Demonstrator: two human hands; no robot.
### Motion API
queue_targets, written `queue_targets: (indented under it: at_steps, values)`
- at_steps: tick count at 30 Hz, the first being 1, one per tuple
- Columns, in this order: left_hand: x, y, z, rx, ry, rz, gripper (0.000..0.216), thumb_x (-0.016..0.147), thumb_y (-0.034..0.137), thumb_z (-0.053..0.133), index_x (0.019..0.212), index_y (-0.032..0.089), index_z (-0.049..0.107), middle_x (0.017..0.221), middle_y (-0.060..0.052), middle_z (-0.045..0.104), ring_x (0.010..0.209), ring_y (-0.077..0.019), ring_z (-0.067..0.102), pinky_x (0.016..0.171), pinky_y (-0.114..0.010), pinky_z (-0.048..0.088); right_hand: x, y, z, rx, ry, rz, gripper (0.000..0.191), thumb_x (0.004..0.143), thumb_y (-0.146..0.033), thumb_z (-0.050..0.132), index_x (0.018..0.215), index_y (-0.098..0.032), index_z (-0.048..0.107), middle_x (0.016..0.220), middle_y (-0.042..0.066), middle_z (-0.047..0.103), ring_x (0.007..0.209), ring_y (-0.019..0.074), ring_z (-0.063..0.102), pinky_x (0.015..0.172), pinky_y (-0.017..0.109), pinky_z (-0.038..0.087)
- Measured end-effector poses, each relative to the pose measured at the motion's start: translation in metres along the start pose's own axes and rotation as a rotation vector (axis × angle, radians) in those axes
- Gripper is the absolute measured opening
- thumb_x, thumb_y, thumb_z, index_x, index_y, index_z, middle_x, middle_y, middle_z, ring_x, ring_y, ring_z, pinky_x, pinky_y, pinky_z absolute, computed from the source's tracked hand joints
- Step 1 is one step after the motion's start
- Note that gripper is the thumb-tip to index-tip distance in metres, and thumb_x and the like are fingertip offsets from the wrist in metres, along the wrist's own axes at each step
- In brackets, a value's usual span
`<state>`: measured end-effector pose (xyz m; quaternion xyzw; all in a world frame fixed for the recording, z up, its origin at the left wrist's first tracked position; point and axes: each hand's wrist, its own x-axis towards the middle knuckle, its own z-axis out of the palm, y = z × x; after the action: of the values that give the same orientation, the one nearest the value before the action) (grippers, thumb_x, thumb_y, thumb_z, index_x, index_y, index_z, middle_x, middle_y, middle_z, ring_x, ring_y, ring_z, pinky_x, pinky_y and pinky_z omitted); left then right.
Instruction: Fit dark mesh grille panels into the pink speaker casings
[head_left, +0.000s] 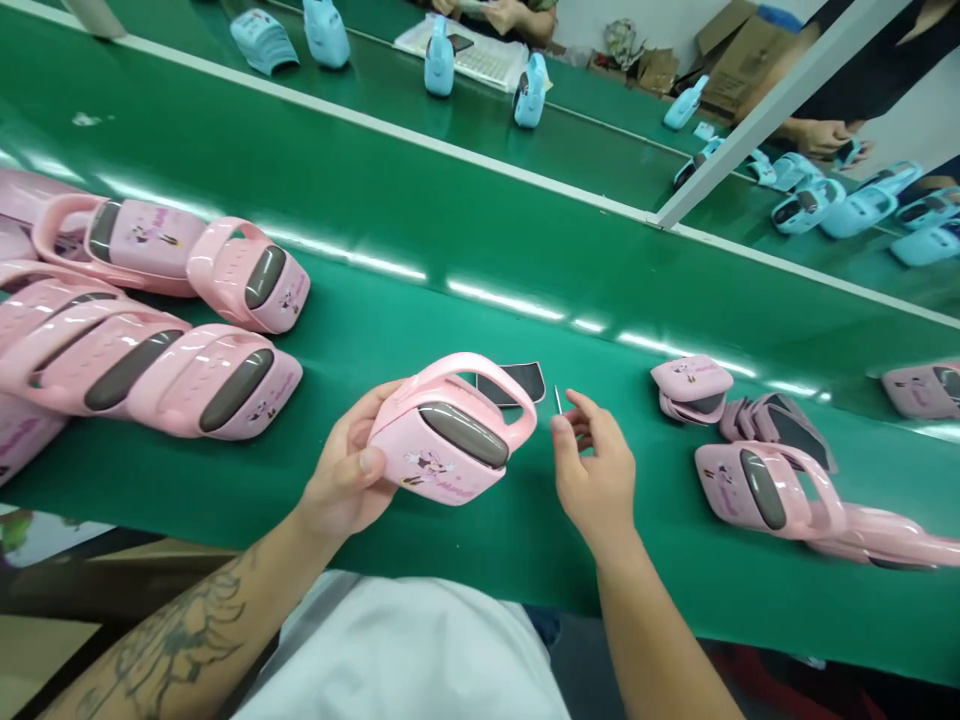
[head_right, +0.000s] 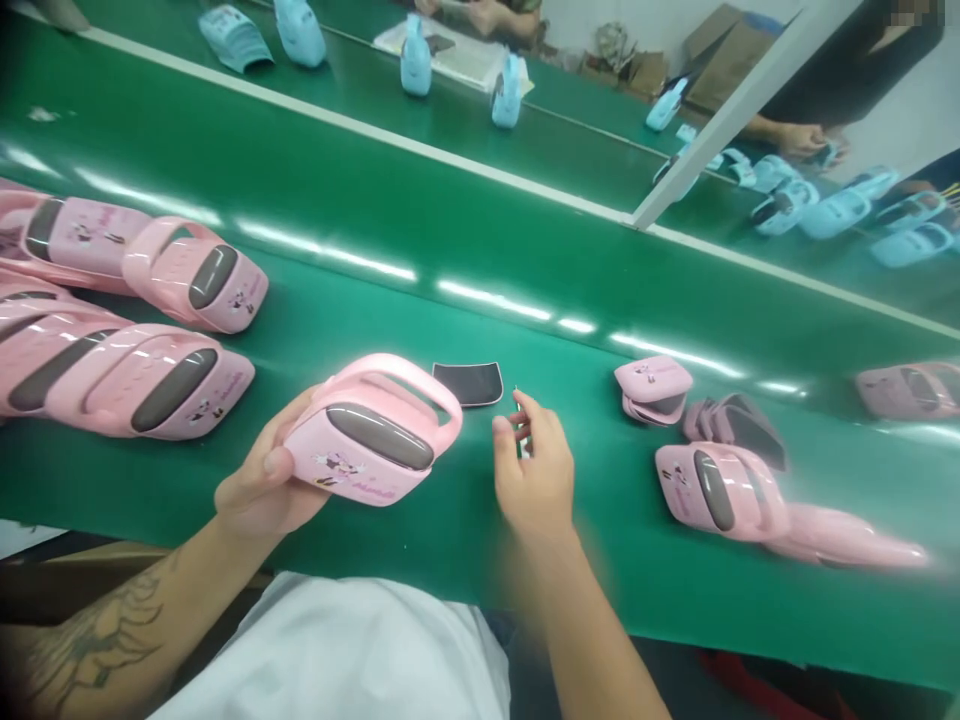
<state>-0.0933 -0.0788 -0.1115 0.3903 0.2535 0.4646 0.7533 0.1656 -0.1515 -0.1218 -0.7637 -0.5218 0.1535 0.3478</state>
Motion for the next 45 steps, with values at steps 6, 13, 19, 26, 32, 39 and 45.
queue_targets:
  at_steps: [6,13,19,26,32,39,45]
  values:
    - [-0.001,-0.006,0.016,-0.014,-0.038,-0.075,0.071,0.083,0.050,0.084,0.144,0.020,0.064,0.140,-0.019,0.075,0.129,-0.0429,0.074,0.101,-0.052,0.064,-0.044,-0.047,0.032,0.915,-0.302,-0.029,0.083,0.105,-0.078,0.050,0.167,-0.025,0.041,0.159,0.019,0.060,0.150,0.0346,0.059,0.119,0.054,0.055]
    - [0.003,0.008,0.016,0.393,-0.121,-0.127,0.081,0.083,0.047,0.093,0.154,0.020,0.063,0.152,-0.017,0.070,0.133,-0.0384,0.071,0.103,-0.039,0.061,-0.043,-0.042,0.031,0.959,-0.257,0.041,0.076,0.101,-0.075,0.061,0.158,-0.026,0.050,0.153,0.017,0.065,0.143,0.0365,0.065,0.112,0.054,0.062]
    - [0.004,0.011,0.021,0.540,-0.126,-0.100,0.073,0.090,0.052,0.088,0.152,0.019,0.067,0.144,-0.015,0.076,0.127,-0.0376,0.073,0.101,-0.039,0.062,-0.045,-0.056,0.017,0.817,-0.276,0.035,0.079,0.099,-0.081,0.059,0.156,-0.027,0.052,0.146,0.015,0.071,0.140,0.0368,0.068,0.109,0.052,0.064]
    - [0.003,-0.005,0.006,0.342,-0.078,-0.117,0.059,0.091,0.054,0.083,0.138,0.021,0.075,0.130,-0.013,0.082,0.117,-0.0379,0.077,0.090,-0.040,0.063,-0.042,-0.062,0.009,0.905,-0.380,0.035,0.076,0.104,-0.069,0.064,0.164,-0.030,0.042,0.162,0.012,0.061,0.147,0.0326,0.064,0.119,0.051,0.060]
    - [0.007,0.003,0.013,0.258,-0.084,-0.185,0.056,0.086,0.049,0.088,0.133,0.020,0.077,0.123,-0.014,0.084,0.119,-0.0416,0.077,0.088,-0.044,0.067,-0.038,-0.056,0.001,0.934,-0.446,0.088,0.076,0.108,-0.072,0.049,0.170,-0.030,0.042,0.161,0.009,0.063,0.149,0.0323,0.061,0.118,0.052,0.059]
    - [0.004,0.006,0.015,0.217,-0.101,-0.230,0.052,0.082,0.035,0.094,0.130,0.020,0.079,0.122,-0.014,0.084,0.114,-0.0369,0.079,0.088,-0.042,0.067,-0.037,-0.057,0.000,1.169,-0.482,0.148,0.069,0.104,-0.053,0.066,0.166,-0.028,0.046,0.169,0.008,0.056,0.157,0.0327,0.054,0.128,0.055,0.051]
    - [0.002,-0.002,0.018,0.203,-0.105,-0.112,0.045,0.086,0.030,0.092,0.129,0.020,0.080,0.117,-0.010,0.084,0.103,-0.0290,0.080,0.086,-0.037,0.066,-0.041,-0.051,0.001,1.239,-0.391,0.156,0.070,0.099,-0.049,0.077,0.161,-0.027,0.053,0.171,0.009,0.054,0.161,0.0330,0.049,0.136,0.057,0.041]
